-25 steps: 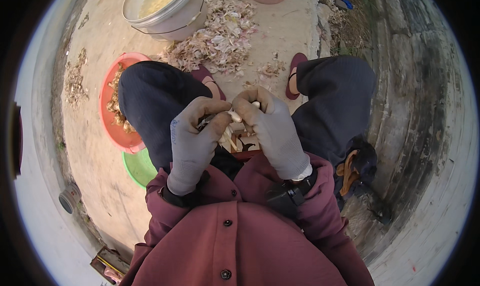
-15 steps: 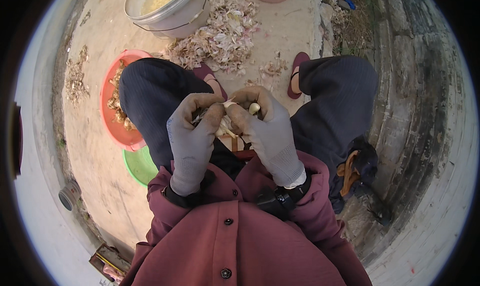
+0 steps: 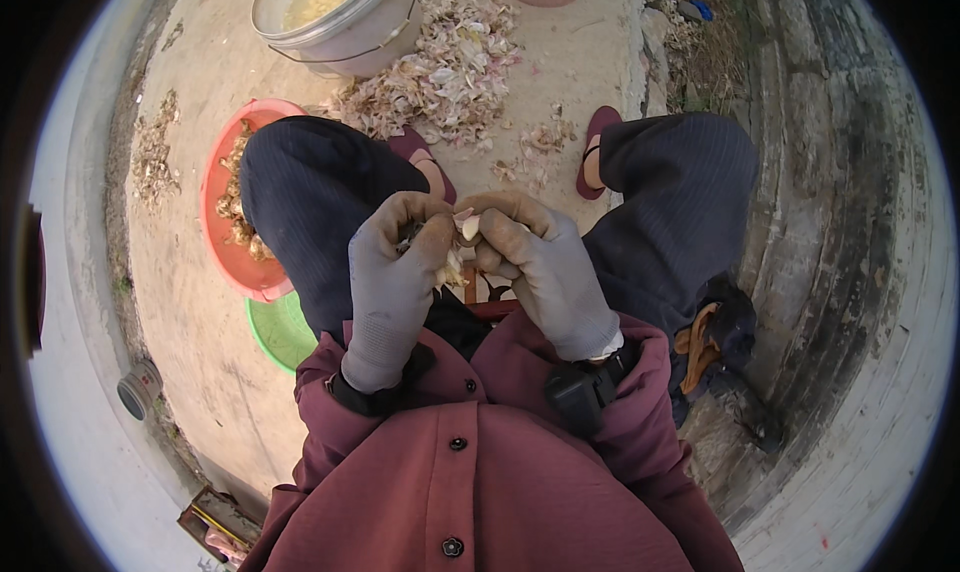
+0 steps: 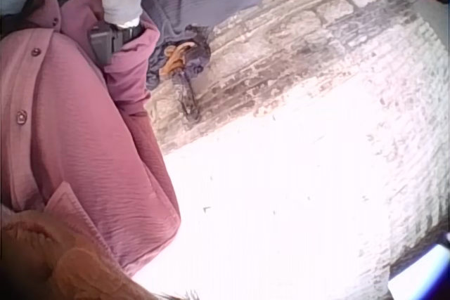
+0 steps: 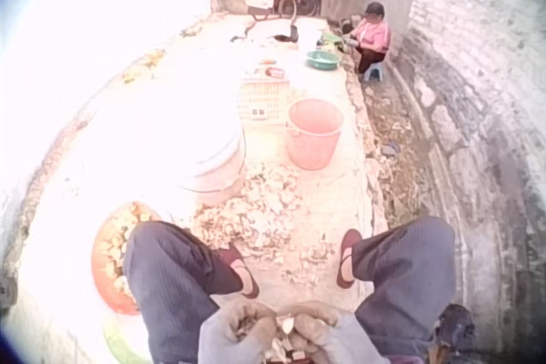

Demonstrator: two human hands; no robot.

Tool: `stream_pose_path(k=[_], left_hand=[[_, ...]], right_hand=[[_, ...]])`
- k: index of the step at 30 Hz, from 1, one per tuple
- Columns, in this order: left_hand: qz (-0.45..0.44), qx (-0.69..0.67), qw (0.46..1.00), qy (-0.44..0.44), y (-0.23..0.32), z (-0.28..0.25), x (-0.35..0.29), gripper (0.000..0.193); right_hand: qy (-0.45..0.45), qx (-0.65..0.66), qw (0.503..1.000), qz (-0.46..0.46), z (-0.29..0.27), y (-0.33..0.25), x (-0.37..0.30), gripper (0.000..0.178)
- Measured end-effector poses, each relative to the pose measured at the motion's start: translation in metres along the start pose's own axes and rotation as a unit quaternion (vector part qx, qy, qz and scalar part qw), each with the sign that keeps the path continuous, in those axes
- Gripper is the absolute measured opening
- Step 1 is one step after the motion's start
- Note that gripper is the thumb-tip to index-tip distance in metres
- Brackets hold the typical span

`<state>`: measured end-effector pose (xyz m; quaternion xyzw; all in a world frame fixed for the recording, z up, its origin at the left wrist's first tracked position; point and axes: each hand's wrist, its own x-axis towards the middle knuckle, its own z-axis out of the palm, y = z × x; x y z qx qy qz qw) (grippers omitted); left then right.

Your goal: The recorder is peeling cloves of garlic by hand, placing the peeled cloves into a bucket and the skins onto the ground.

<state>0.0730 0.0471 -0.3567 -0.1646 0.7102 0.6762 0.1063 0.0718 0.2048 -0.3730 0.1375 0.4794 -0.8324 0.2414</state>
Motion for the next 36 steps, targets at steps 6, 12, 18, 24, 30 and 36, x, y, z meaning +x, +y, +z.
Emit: stream_pose_path(k=[6,12,18,24,30,36], left_hand=[[-0.009,-0.026,1.0,-0.005,-0.005,0.001,0.003,0.012],[-0.062,-0.126,0.987,-0.076,-0.001,-0.004,0.004,0.014],[-0.06,-0.292,0.949,-0.103,0.005,-0.006,0.001,0.015],[-0.039,-0.122,0.99,-0.058,0.007,-0.018,0.006,0.018],[0.056,0.016,0.998,-0.005,0.004,-0.003,0.003,0.022],[0.1,0.07,0.992,0.006,0.006,0.002,-0.002,0.016]], right_hand=[[0.021,-0.103,0.994,-0.036,0.003,-0.001,0.001,0.041],[0.035,-0.105,0.994,-0.001,0.002,0.001,0.002,0.038],[-0.079,0.19,0.978,0.023,-0.017,0.008,0.008,0.037],[-0.007,0.125,0.992,-0.002,-0.014,0.003,0.01,0.036],[0.014,-0.038,0.999,-0.027,0.0,-0.008,0.001,0.036],[0.008,-0.037,0.998,-0.059,0.001,0.001,-0.002,0.038]])
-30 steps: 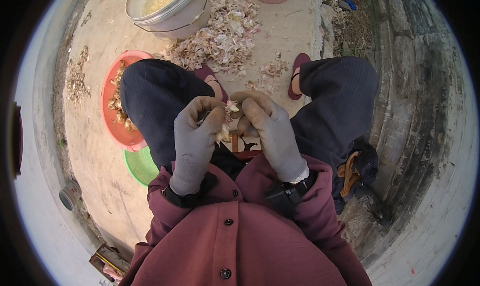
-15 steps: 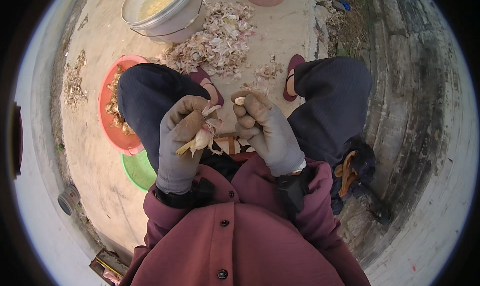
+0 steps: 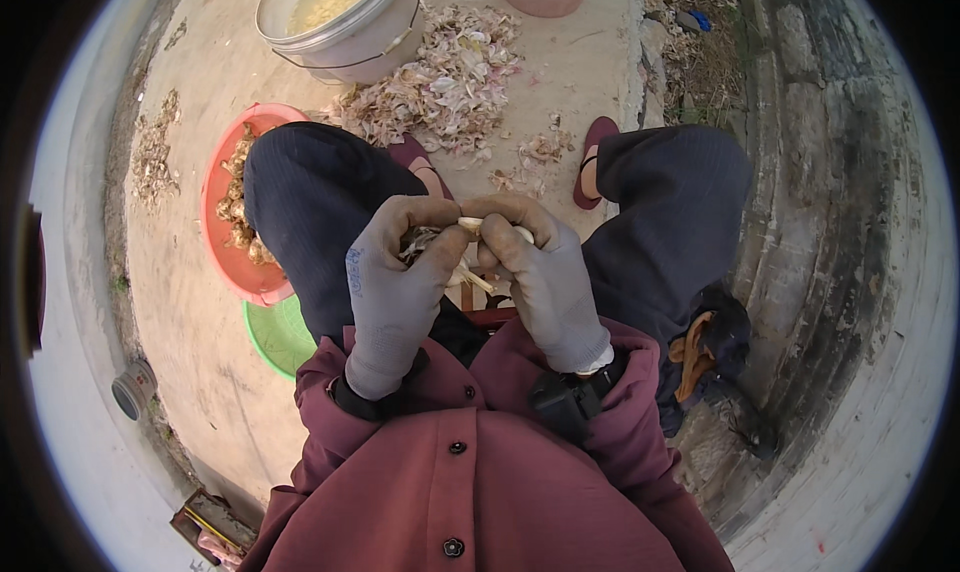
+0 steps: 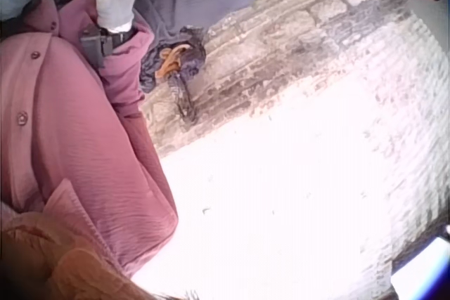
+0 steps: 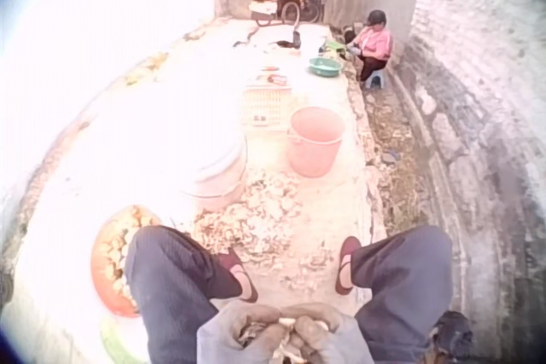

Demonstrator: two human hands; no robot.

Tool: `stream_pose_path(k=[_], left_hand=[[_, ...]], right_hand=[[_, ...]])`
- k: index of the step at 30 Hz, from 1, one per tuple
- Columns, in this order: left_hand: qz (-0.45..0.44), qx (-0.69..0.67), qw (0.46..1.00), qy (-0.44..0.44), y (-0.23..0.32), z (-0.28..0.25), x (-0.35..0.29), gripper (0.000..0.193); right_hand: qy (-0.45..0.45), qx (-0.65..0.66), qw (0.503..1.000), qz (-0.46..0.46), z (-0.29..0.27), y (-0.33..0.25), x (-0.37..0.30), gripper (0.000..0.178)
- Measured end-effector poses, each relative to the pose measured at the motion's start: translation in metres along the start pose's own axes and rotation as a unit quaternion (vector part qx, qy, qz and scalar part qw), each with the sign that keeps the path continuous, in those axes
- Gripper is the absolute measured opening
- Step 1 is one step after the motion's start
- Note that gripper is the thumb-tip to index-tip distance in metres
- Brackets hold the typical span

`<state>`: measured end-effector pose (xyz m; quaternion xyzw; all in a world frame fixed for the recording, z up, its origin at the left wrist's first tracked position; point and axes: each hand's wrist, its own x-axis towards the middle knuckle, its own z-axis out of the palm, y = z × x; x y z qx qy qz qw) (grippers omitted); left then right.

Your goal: The recorder is peeling cloves of garlic by hand, placing the peeled cloves into a bucket and the skins onto the ground.

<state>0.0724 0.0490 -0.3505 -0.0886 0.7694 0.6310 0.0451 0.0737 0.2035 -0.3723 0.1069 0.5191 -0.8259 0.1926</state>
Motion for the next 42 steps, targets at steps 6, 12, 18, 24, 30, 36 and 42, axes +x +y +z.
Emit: stream_pose_path(k=[6,12,18,24,30,36,42], left_hand=[[0.077,0.079,0.994,-0.025,0.006,-0.006,0.001,0.011],[0.102,0.099,0.99,-0.023,0.008,-0.006,0.0,0.01],[0.12,0.116,0.986,-0.021,0.005,-0.005,-0.001,0.009],[0.129,0.133,0.982,-0.025,0.005,-0.003,0.0,0.011],[0.208,0.235,0.949,-0.001,0.003,0.002,0.0,0.013],[0.235,0.279,0.931,0.0,0.002,0.006,-0.002,0.016],[0.194,0.253,0.947,-0.039,-0.003,0.005,-0.005,0.016]], right_hand=[[0.012,-0.021,0.999,-0.026,-0.001,0.004,-0.006,0.037],[0.057,-0.107,0.99,-0.078,0.006,0.002,-0.011,0.029],[0.081,-0.07,0.992,-0.065,0.009,0.004,-0.015,0.025],[0.066,-0.08,0.994,-0.045,0.007,-0.002,-0.014,0.024],[0.082,0.063,0.995,-0.016,0.014,0.004,-0.009,0.026],[0.083,0.138,0.987,0.013,0.015,0.0,-0.004,0.029],[0.019,0.159,0.987,-0.007,0.003,-0.012,0.013,0.029]])
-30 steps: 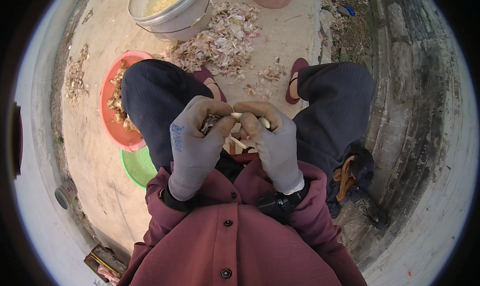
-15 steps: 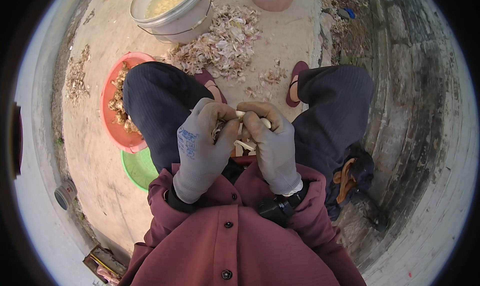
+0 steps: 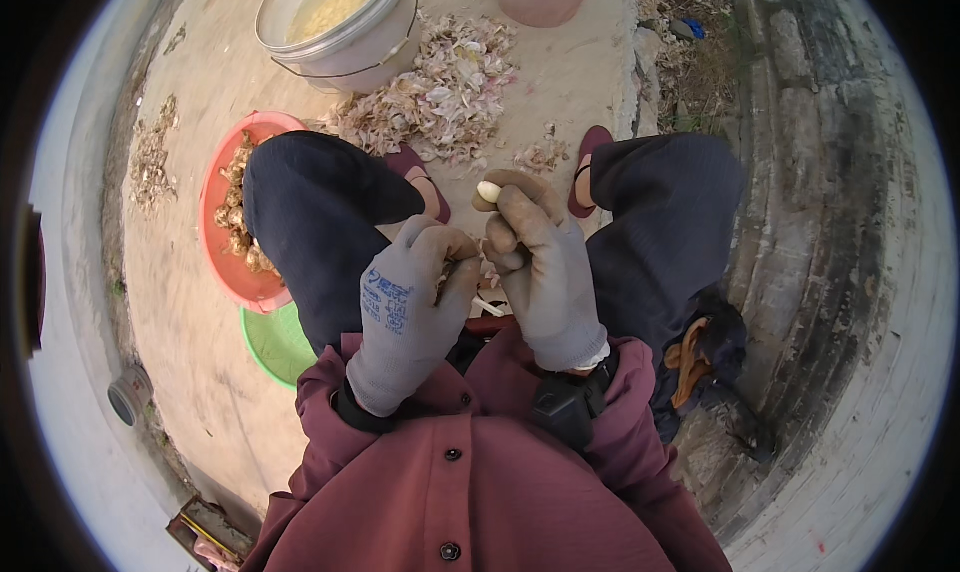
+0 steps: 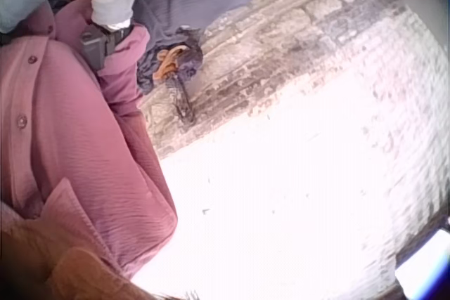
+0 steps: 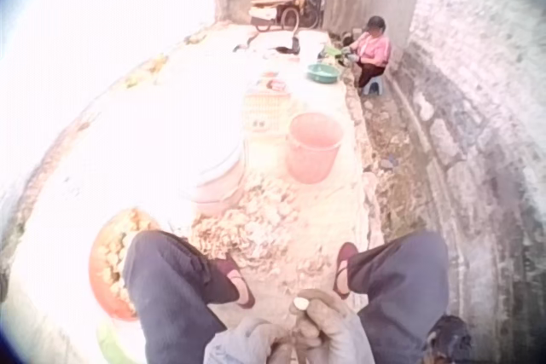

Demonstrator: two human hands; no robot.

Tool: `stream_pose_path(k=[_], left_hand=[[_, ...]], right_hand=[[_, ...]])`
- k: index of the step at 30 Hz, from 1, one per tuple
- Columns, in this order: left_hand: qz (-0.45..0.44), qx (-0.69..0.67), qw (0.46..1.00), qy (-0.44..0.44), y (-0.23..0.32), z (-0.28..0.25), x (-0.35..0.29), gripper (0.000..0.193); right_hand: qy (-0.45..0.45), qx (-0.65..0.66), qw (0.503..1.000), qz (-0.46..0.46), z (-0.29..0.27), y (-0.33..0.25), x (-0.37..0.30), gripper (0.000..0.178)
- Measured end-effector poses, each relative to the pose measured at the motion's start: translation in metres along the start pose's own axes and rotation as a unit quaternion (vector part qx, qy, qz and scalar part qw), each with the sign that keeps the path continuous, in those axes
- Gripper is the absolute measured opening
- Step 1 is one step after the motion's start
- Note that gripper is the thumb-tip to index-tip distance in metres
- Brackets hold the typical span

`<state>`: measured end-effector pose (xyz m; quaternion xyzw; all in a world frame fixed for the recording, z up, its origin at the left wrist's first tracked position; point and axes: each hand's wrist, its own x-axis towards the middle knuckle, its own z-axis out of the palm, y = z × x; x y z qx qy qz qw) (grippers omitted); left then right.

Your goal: The recorder is peeling cloves of garlic by hand, placing the peeled cloves into a bucket and the skins onto the ground.

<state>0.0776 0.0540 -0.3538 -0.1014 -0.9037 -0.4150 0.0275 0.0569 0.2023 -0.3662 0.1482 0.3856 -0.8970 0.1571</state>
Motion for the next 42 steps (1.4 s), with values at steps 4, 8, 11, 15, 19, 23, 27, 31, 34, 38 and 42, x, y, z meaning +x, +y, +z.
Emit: stream_pose_path(k=[4,8,11,15,19,23,27,31,34,38,42], left_hand=[[-0.041,-0.045,0.998,0.02,-0.008,-0.001,-0.001,0.012],[-0.141,-0.183,0.971,0.066,-0.012,0.001,0.007,0.011],[-0.329,-0.358,0.873,0.043,-0.015,-0.004,0.012,0.016],[-0.362,-0.465,0.806,0.059,-0.021,-0.005,0.013,0.019],[-0.378,-0.486,0.786,0.057,-0.031,0.0,0.012,0.02],[-0.374,-0.514,0.767,0.08,-0.036,0.004,0.014,0.019],[-0.339,-0.498,0.791,0.109,-0.039,-0.002,0.025,0.02],[-0.285,-0.483,0.814,0.151,-0.032,-0.017,0.026,0.023],[-0.283,-0.437,0.84,0.154,-0.025,-0.02,0.027,0.026],[-0.185,-0.316,0.916,0.163,-0.023,-0.012,0.027,0.03],[-0.125,-0.299,0.926,0.195,-0.015,0.002,0.023,0.025]], right_hand=[[-0.005,0.055,0.998,-0.011,-0.014,0.004,0.008,0.028],[-0.033,0.188,0.981,0.026,-0.028,0.011,0.012,0.022],[0.037,0.23,0.971,0.056,-0.034,0.017,0.012,0.023],[0.132,0.172,0.974,0.062,-0.023,0.009,0.019,0.021],[0.109,0.04,0.991,-0.072,0.028,-0.04,0.038,0.028],[-0.133,-0.066,0.884,-0.443,0.106,-0.113,0.076,0.033],[-0.054,-0.471,0.684,-0.554,0.17,-0.113,0.164,0.048],[-0.081,-0.492,0.733,-0.463,0.151,-0.098,0.163,0.044],[-0.047,-0.431,0.865,-0.254,0.095,-0.056,0.099,0.045],[-0.031,-0.499,0.856,-0.133,0.047,-0.016,0.041,0.04],[-0.037,-0.437,0.893,-0.104,0.028,-0.008,0.017,0.058]])
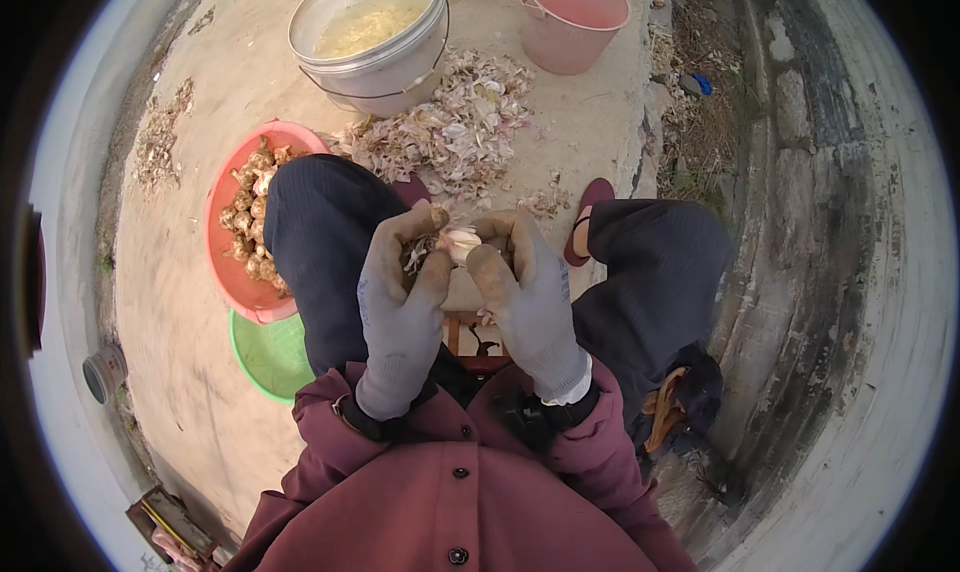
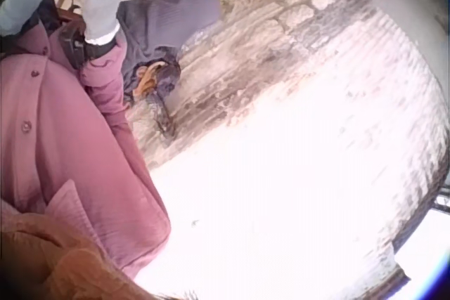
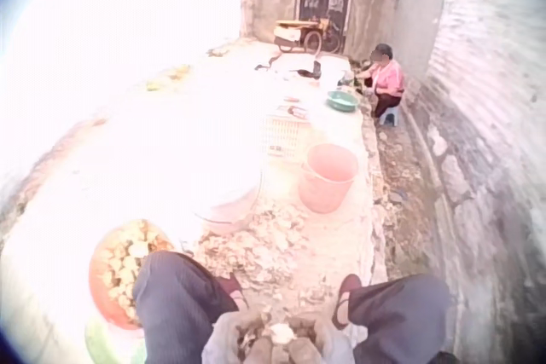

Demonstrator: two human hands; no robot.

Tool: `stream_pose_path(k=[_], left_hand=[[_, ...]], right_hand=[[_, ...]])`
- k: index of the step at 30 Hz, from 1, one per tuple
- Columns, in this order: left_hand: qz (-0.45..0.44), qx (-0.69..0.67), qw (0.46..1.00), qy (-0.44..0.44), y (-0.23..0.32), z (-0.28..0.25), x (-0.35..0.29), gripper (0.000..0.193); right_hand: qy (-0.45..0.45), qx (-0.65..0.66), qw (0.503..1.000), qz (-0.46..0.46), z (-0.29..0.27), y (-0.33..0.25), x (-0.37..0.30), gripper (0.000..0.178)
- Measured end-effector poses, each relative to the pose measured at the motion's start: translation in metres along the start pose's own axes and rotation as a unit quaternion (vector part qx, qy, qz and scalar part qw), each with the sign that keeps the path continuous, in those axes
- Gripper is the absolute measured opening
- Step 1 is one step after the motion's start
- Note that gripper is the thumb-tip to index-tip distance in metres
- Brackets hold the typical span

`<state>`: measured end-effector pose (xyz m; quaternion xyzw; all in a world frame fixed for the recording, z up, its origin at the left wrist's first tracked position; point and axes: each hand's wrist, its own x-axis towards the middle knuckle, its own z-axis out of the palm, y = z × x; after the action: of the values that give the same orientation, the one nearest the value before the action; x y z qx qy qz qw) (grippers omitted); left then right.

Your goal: The recorder is peeling cloves of garlic by hand, placing the peeled cloves into a bucket and the skins onto the ground.

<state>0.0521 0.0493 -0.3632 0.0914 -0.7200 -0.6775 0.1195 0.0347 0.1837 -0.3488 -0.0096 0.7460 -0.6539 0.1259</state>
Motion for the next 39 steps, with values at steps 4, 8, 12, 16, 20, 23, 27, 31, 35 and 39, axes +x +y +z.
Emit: stream_pose_path(k=[4,8,12,16,20,23,27,31,35,39], left_hand=[[-0.016,0.047,0.998,-0.027,0.007,-0.001,-0.012,0.024],[-0.065,0.024,0.996,-0.053,0.013,-0.008,-0.014,0.024],[-0.137,-0.037,0.987,-0.08,0.014,-0.011,-0.015,0.021],[-0.163,-0.072,0.981,-0.079,0.012,-0.011,-0.018,0.021],[-0.144,-0.092,0.983,-0.072,0.007,-0.007,-0.022,0.023],[-0.133,-0.128,0.981,-0.054,0.003,-0.001,-0.025,0.023],[-0.142,-0.138,0.976,-0.087,0.002,-0.003,-0.026,0.023],[-0.12,-0.098,0.984,-0.086,0.004,-0.004,-0.03,0.046],[-0.084,-0.032,0.995,-0.033,0.005,0.007,-0.036,0.039],[-0.103,-0.058,0.993,-0.011,0.005,0.011,-0.034,0.033]], right_hand=[[0.017,0.101,0.994,0.024,-0.003,-0.001,-0.01,0.053],[0.034,0.162,0.986,0.038,-0.004,-0.003,-0.016,0.03],[0.051,0.195,0.975,0.099,-0.002,-0.004,-0.017,0.024],[0.019,0.135,0.987,0.084,0.001,-0.004,-0.019,0.027],[0.014,0.099,0.991,0.086,0.001,-0.003,-0.024,0.023],[0.031,0.005,0.999,-0.002,0.004,-0.004,-0.029,0.024],[0.077,-0.052,0.993,-0.067,0.011,-0.005,-0.032,0.025],[0.111,-0.052,0.988,-0.09,0.016,-0.004,-0.035,0.02],[0.149,-0.059,0.981,-0.11,0.025,0.004,-0.032,0.02],[0.167,-0.045,0.973,-0.151,0.03,0.011,-0.028,0.023]])
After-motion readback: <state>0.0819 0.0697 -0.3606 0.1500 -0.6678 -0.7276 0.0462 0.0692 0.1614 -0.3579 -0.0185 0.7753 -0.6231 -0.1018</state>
